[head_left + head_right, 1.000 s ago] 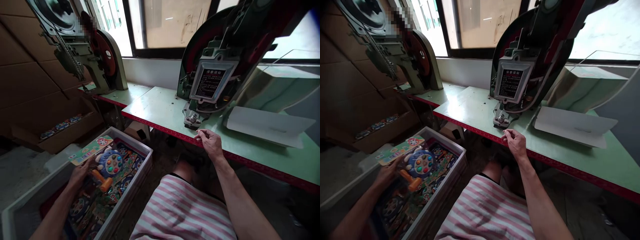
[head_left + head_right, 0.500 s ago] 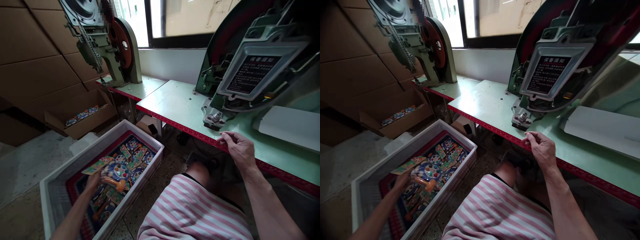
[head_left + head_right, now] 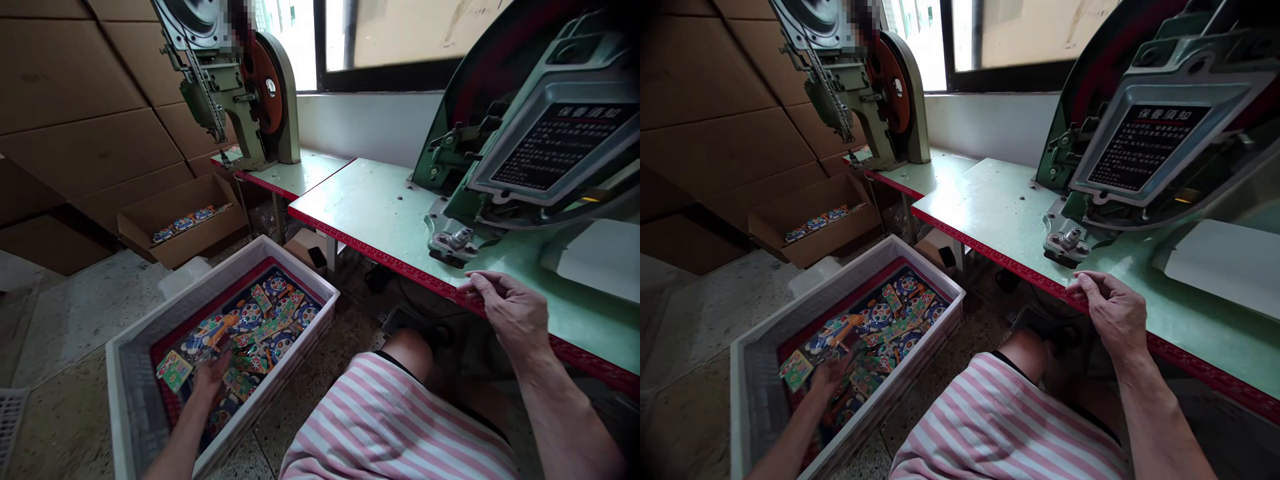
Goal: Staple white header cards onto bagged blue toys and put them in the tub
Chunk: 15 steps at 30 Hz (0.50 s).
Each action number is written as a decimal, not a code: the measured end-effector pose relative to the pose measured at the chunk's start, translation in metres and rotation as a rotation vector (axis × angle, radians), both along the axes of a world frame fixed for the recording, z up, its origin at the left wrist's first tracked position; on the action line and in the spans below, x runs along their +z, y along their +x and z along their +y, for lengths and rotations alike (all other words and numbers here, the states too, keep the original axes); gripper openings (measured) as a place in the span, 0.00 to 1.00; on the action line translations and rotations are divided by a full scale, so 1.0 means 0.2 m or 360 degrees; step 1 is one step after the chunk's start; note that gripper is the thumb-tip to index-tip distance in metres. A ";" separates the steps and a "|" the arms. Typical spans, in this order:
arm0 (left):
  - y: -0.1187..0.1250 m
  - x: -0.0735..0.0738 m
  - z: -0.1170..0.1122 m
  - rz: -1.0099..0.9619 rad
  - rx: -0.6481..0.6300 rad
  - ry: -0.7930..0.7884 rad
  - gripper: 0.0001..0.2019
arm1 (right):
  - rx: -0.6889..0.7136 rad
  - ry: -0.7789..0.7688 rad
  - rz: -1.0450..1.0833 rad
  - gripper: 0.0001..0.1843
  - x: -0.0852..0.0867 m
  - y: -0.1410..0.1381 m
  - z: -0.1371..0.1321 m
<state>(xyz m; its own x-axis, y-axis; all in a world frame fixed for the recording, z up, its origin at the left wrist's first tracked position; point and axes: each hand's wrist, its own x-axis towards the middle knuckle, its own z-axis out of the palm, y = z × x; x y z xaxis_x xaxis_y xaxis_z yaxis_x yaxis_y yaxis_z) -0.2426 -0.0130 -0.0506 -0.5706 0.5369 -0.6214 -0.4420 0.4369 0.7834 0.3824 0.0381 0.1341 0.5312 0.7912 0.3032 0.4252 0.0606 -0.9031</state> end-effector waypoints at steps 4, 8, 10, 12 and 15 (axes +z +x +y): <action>0.32 -0.14 -0.02 -0.0302 -0.0392 -0.0125 0.03 | 0.0010 0.0006 -0.0016 0.14 0.00 0.00 0.00; 0.61 -0.17 0.04 -0.0395 -0.0669 -0.0089 0.04 | 0.0035 0.0009 -0.0018 0.16 -0.01 0.02 0.00; 0.71 -0.15 0.10 -0.0400 -0.0778 -0.0039 0.04 | 0.0033 0.0022 -0.0017 0.17 -0.02 0.03 0.01; 0.79 -0.11 0.15 -0.0397 -0.0881 0.0016 0.08 | 0.0024 0.0046 -0.0007 0.19 -0.03 0.02 0.02; 0.91 -0.05 0.21 -0.0397 -0.1039 0.0091 0.11 | 0.0050 0.0068 0.0072 0.21 -0.02 0.00 0.02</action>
